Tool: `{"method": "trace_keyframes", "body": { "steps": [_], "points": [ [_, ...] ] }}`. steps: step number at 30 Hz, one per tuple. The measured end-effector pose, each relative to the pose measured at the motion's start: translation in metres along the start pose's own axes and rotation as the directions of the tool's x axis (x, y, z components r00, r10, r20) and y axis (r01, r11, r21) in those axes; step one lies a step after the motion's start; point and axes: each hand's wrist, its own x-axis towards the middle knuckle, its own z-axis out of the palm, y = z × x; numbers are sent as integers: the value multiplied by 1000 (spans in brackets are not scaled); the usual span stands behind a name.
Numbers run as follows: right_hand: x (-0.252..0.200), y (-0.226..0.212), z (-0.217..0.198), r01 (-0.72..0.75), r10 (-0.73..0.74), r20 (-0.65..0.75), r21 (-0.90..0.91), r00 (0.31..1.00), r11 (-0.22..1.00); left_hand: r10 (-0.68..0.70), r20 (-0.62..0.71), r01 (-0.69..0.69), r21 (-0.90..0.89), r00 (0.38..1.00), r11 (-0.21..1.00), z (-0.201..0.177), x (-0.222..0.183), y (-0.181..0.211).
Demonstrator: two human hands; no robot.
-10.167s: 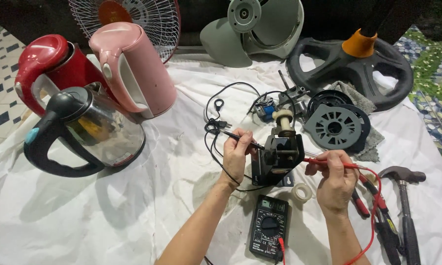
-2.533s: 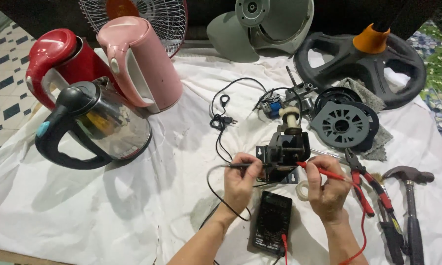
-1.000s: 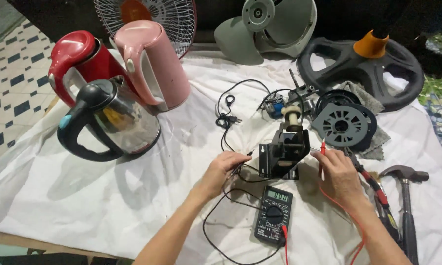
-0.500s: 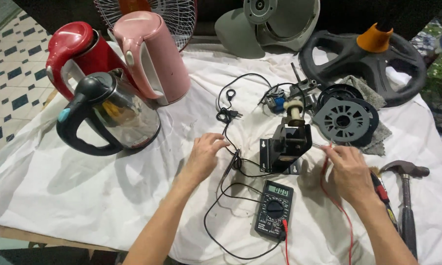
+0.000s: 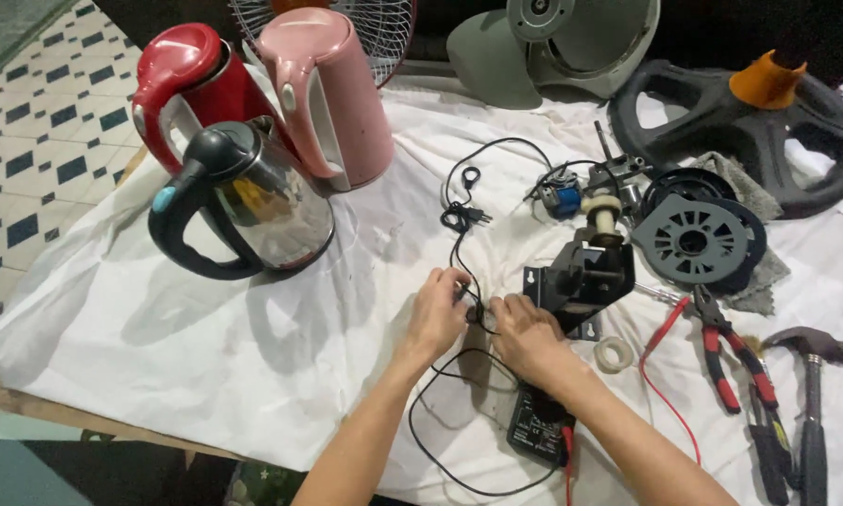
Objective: The person uses a multimeter to test an electrical component, likely a fan motor, by connecting probes to various terminals. They rotate the component and adjust connections while observing the multimeter display. The workspace contains disassembled fan parts and tools.
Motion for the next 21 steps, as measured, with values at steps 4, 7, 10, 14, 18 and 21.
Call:
{"method": "trace_keyframes", "body": {
  "steps": [4, 7, 10, 14, 18, 21],
  "points": [
    [11, 12, 51, -33, 39, 61, -96, 997, 995, -80, -82, 82, 29, 993, 996, -19, -13, -3],
    [16, 5, 31, -177, 180, -77, 37, 981, 983, -206, -5, 199, 287, 978, 937, -19, -11, -3],
    [14, -11, -24, -202, 243, -339, 152, 909, 967, -78, -191, 88, 43, 978, 995, -16, -8, 12],
    [3, -17, -67, -121, 254, -486, 289, 836, 950, -149, 295, 326, -754, 944, 570, 7, 16, 48],
    [-30, -10, -79, 6, 179, -420, 401, 890, 916, -92, 272, 282, -828, 958, 485, 1, 45, 91],
    [-53, 4, -105, 73, 243, -576, 469, 780, 880, -15, 151, 124, -746, 988, 654, 17, 77, 98]
  ]
}}
